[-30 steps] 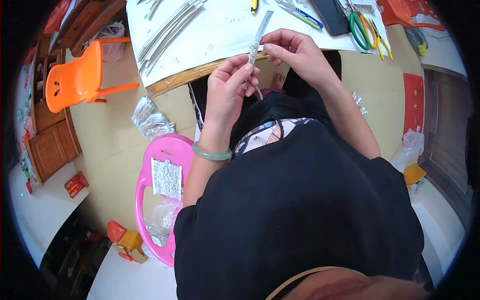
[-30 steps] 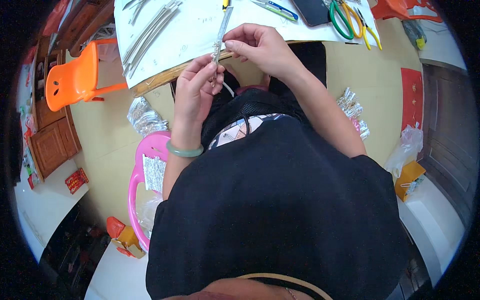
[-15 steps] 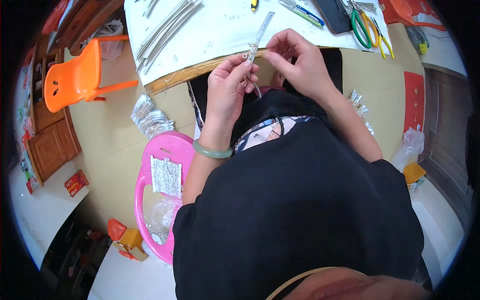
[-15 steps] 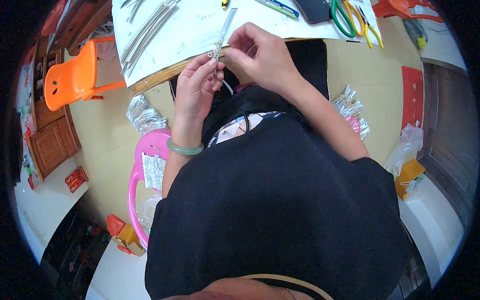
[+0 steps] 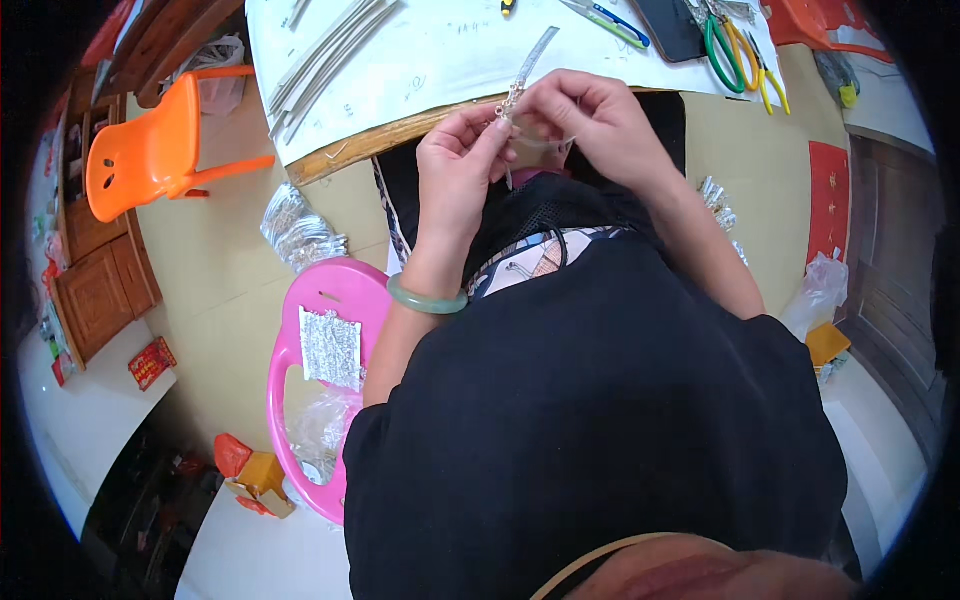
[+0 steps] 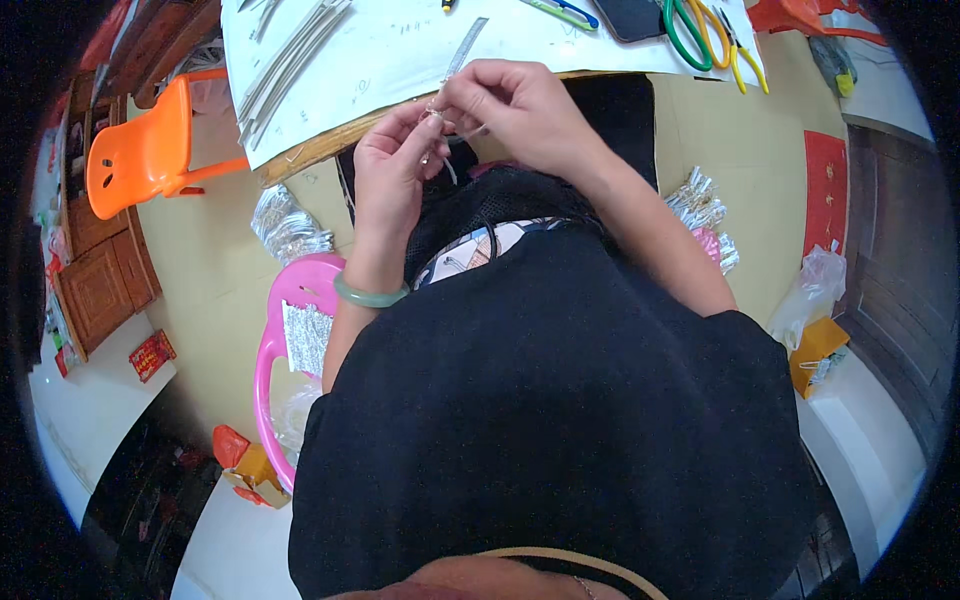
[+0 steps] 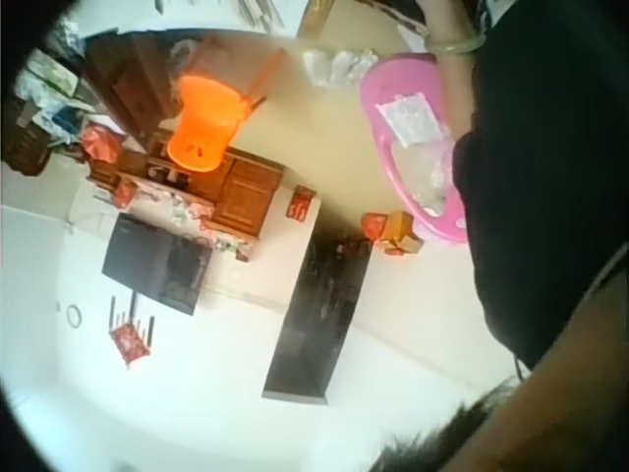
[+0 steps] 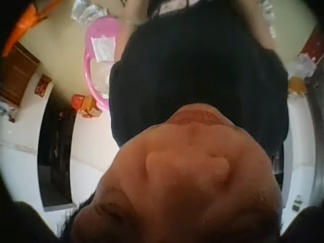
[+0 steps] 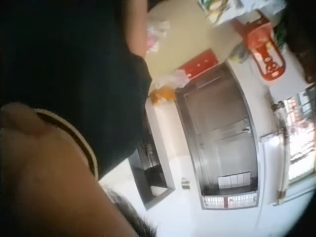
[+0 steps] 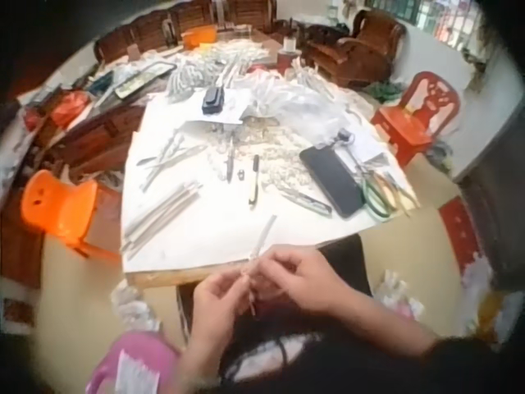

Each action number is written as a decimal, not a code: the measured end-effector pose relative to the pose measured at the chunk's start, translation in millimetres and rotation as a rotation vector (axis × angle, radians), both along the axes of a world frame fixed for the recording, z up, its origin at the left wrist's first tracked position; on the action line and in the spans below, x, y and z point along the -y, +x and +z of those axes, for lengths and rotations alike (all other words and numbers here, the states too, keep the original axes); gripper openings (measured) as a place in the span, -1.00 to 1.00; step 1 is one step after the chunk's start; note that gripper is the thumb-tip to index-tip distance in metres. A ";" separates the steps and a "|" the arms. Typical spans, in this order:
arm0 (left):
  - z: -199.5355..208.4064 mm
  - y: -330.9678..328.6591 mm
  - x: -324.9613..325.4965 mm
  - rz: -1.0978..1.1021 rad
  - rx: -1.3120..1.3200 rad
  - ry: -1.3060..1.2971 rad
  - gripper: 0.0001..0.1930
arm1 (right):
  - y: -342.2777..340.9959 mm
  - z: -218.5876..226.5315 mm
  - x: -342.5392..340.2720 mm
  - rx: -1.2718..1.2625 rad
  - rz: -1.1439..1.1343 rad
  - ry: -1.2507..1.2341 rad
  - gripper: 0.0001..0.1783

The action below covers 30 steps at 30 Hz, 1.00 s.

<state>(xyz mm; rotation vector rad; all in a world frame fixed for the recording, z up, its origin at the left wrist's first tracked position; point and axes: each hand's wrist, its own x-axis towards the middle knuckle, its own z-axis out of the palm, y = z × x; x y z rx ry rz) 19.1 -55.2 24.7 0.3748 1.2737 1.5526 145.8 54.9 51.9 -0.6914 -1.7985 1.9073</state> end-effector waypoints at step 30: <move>-6.1 12.3 -5.1 0.151 -0.426 -0.014 -0.91 | 17.1 6.8 7.1 -0.398 -0.012 -0.215 -0.80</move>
